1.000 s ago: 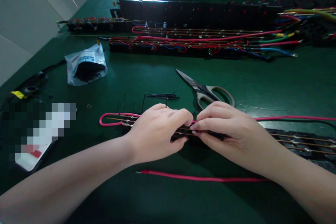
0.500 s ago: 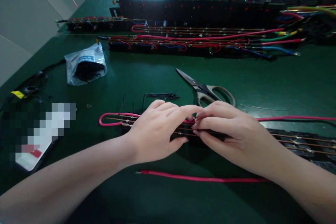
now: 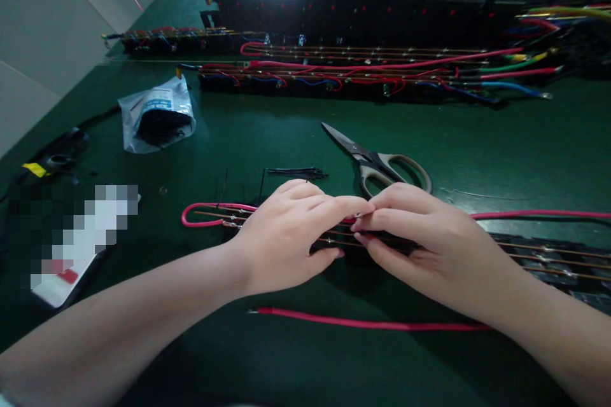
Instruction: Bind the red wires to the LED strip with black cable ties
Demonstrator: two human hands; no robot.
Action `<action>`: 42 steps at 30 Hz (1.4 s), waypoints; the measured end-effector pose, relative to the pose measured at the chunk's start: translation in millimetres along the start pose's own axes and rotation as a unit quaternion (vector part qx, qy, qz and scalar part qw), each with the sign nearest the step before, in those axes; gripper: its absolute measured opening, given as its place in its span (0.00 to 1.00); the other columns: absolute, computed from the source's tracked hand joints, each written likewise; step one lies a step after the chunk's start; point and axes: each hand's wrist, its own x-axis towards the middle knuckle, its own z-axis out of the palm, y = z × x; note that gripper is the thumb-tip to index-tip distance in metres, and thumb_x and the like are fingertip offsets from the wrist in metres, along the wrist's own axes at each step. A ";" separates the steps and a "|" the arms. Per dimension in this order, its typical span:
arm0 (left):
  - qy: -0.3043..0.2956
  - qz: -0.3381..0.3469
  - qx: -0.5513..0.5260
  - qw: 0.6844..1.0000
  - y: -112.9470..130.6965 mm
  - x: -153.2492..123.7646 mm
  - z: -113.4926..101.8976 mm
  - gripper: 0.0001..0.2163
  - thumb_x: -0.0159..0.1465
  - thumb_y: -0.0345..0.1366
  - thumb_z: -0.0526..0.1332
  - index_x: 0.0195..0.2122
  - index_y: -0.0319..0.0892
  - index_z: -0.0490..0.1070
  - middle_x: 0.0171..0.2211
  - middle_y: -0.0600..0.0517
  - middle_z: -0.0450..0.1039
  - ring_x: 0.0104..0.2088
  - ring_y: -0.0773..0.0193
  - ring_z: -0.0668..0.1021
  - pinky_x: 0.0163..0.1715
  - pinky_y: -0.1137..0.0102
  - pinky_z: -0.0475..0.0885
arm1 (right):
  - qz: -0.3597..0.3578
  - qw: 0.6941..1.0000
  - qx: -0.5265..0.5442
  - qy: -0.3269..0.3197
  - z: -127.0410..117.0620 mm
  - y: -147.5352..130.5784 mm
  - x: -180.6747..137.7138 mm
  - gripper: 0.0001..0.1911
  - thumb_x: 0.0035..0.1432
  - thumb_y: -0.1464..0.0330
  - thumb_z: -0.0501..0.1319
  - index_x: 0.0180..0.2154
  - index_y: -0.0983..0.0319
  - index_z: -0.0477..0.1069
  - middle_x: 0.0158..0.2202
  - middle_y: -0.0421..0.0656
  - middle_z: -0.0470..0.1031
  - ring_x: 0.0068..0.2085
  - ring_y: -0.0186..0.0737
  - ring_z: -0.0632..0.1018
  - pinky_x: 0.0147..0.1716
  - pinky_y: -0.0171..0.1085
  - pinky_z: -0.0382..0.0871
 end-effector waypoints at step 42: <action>-0.031 -0.018 0.015 0.999 2.7 0.1 -3.2 0.20 0.66 0.36 0.62 0.60 0.44 0.67 0.54 0.50 0.77 0.53 0.55 0.74 0.57 0.57 0.64 | 0.040 0.999 0.013 0.002 -0.9 2.2 -0.2 0.07 0.64 0.73 0.59 0.35 0.59 0.76 0.36 0.45 0.79 0.36 0.39 0.79 0.33 0.38 0.76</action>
